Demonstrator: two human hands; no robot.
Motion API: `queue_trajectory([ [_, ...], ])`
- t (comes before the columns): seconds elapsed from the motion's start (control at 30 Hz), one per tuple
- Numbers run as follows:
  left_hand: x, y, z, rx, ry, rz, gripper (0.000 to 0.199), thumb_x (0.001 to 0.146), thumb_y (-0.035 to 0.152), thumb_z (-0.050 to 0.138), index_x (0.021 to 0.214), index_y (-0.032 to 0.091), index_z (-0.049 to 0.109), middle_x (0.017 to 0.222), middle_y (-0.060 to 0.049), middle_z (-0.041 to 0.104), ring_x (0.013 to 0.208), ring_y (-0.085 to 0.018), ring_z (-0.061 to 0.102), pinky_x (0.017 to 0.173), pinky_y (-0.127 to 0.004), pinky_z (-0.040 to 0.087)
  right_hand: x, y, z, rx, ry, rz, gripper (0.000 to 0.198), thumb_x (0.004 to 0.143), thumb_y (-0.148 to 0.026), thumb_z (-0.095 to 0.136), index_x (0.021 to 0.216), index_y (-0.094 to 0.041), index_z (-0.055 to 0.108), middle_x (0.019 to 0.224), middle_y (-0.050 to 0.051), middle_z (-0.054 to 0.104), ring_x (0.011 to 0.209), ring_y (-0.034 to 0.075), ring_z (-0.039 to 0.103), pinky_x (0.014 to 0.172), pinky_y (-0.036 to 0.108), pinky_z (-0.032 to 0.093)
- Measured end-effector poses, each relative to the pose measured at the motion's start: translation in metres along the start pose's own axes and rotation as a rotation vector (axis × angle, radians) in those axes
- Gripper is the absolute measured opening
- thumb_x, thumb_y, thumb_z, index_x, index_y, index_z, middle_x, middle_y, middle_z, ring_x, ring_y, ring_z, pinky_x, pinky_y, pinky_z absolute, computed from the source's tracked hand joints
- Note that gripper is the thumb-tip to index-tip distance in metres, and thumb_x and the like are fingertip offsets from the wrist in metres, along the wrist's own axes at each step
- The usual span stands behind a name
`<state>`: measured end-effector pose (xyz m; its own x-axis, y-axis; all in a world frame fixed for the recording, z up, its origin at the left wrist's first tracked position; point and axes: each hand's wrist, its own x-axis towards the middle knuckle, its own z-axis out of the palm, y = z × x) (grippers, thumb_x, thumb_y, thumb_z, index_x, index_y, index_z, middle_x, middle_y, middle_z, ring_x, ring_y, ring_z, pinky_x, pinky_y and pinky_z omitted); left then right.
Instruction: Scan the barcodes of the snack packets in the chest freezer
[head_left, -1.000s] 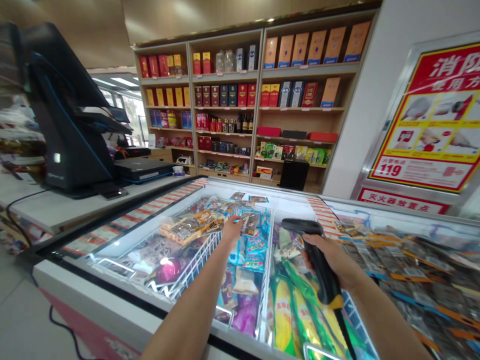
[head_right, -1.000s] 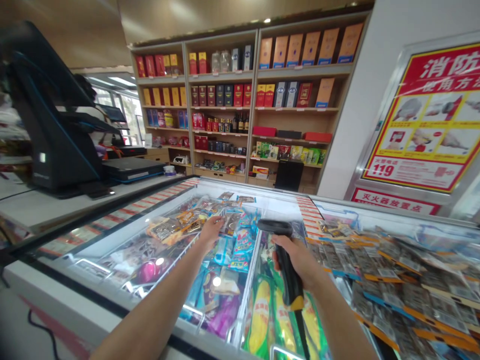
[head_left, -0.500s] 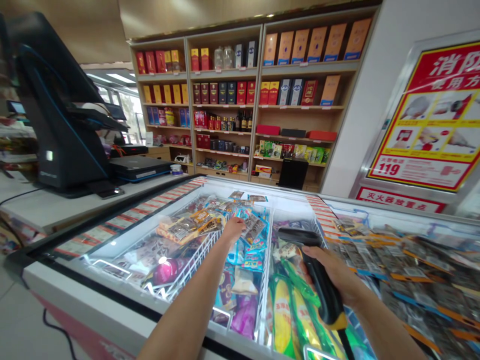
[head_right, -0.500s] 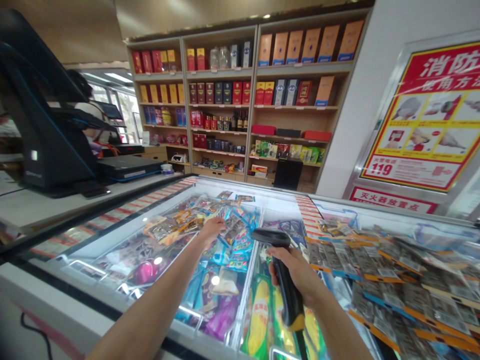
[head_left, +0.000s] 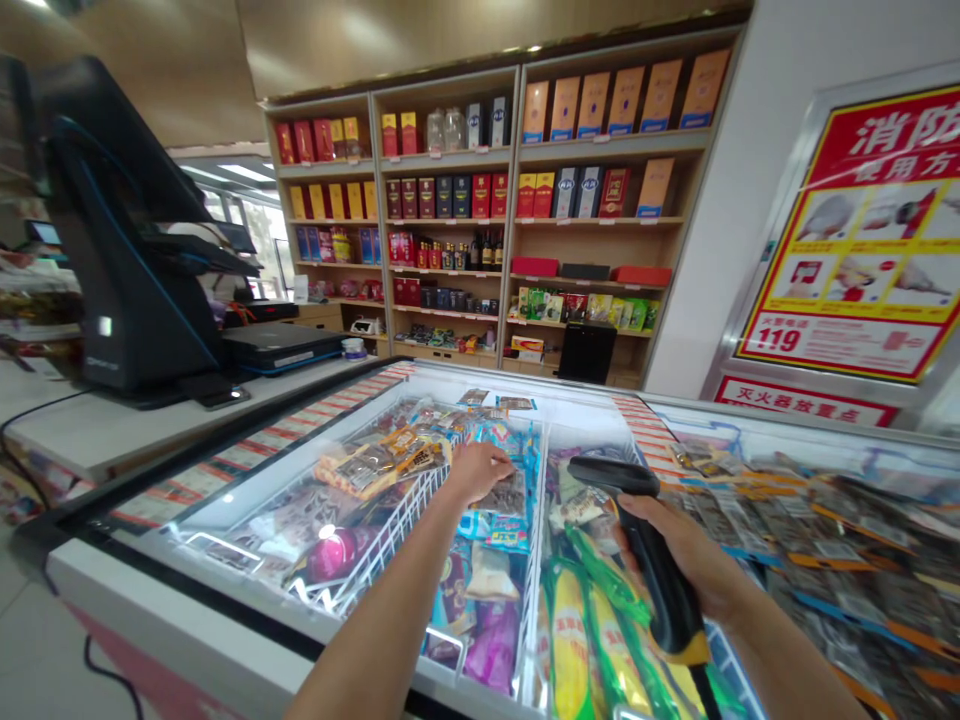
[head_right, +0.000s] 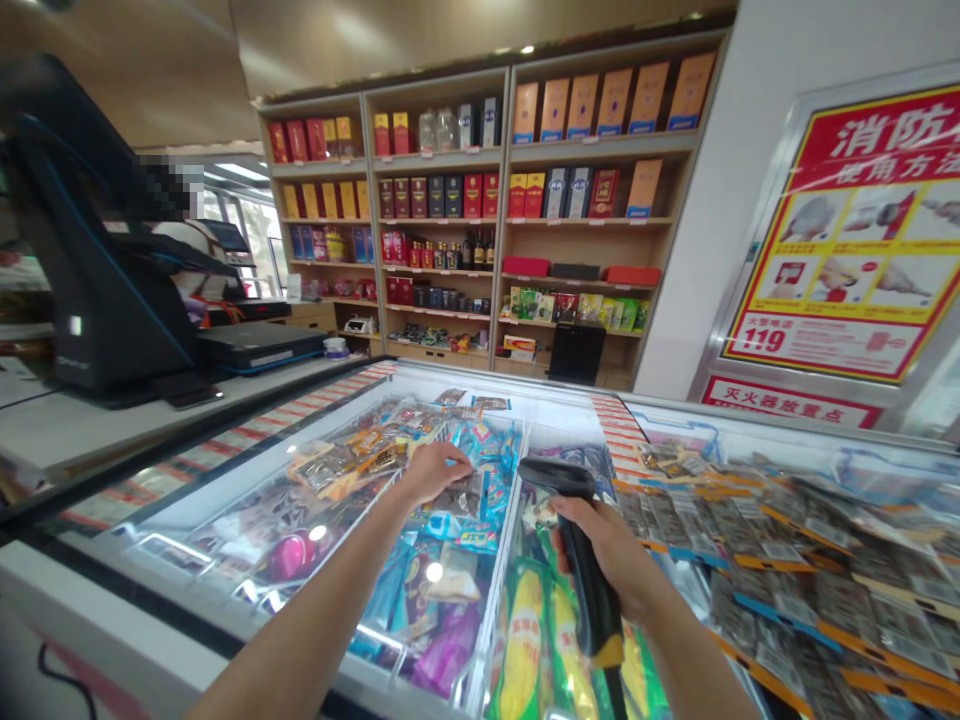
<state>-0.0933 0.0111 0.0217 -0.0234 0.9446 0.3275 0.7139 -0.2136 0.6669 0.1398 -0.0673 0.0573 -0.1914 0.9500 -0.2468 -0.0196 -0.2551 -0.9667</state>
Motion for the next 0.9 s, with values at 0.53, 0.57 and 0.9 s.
queue_trajectory([
  [0.53, -0.031, 0.030, 0.015, 0.375, 0.141, 0.058, 0.044, 0.079, 0.040, 0.036, 0.118, 0.021, 0.044, 0.121, -0.010, 0.047, 0.117, -0.027, 0.033, 0.097, -0.042, 0.021, 0.002, -0.007, -0.008, 0.105, 0.029, 0.019, 0.018, 0.073, -0.033, 0.051, 0.066, -0.016, 0.050, 0.047, -0.001, 0.056, 0.036, 0.009, 0.049, 0.032, 0.018, 0.038],
  [0.57, -0.031, 0.031, 0.013, 0.385, 0.158, -0.042, 0.049, 0.077, 0.044, 0.037, 0.119, 0.017, 0.043, 0.116, -0.014, 0.049, 0.114, -0.029, 0.036, 0.093, -0.042, 0.026, 0.001, -0.007, -0.008, 0.111, 0.032, 0.022, 0.018, 0.073, -0.032, 0.051, 0.066, -0.016, 0.050, 0.047, -0.001, 0.056, 0.036, 0.009, 0.049, 0.032, 0.018, 0.038],
  [0.9, -0.017, -0.002, 0.027, 0.283, 0.088, -0.021, 0.051, 0.068, 0.039, 0.054, 0.115, 0.020, 0.048, 0.128, -0.012, 0.040, 0.121, -0.028, 0.029, 0.098, -0.040, 0.020, 0.001, -0.004, -0.009, 0.062, -0.001, 0.022, 0.021, 0.072, -0.034, 0.051, 0.063, -0.015, 0.051, 0.047, -0.001, 0.056, 0.036, 0.008, 0.049, 0.033, 0.017, 0.038],
])
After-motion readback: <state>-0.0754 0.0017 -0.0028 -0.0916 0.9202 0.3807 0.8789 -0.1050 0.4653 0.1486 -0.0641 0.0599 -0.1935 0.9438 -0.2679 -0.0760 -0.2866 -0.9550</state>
